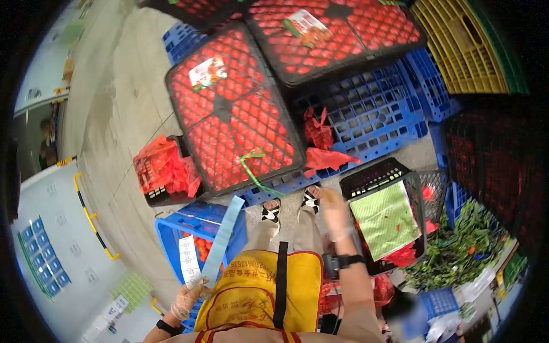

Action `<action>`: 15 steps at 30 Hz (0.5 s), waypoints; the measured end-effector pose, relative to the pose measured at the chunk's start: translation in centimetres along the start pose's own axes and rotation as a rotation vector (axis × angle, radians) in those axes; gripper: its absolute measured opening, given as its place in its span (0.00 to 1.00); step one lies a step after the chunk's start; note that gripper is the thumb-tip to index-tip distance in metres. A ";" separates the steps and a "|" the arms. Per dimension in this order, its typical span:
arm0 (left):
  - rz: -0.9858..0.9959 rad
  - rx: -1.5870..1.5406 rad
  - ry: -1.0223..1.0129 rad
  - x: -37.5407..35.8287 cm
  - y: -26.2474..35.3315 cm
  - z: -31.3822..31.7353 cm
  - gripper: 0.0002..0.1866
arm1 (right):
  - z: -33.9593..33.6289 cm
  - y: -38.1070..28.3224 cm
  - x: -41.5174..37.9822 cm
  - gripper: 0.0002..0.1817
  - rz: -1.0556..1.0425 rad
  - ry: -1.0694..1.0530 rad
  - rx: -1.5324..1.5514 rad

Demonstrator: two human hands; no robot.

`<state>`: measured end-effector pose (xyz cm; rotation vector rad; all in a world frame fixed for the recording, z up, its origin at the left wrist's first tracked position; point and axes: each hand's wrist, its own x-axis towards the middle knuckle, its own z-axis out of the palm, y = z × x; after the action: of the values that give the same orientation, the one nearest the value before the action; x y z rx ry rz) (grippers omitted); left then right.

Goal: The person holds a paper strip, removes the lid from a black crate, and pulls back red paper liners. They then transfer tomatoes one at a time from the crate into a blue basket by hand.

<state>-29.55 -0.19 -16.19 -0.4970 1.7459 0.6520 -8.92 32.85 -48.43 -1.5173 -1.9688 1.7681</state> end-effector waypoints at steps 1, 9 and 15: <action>0.004 -0.046 0.000 -0.9 -0.5 0.0 0.17 | 3.3 -3.2 0.3 0.17 0.100 -0.213 0.177; -0.014 -0.244 0.086 -5.3 -7.6 -2.4 0.16 | 22.4 -10.3 2.3 0.28 0.735 -0.097 1.165; -0.036 -0.245 0.142 -5.6 -13.6 -5.8 0.17 | 24.8 -9.3 3.8 0.19 0.700 0.043 1.342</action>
<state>-23.77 -14.26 -11.96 -0.7581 1.7936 0.8268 -32.05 19.62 -51.06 -1.5660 0.1215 2.3320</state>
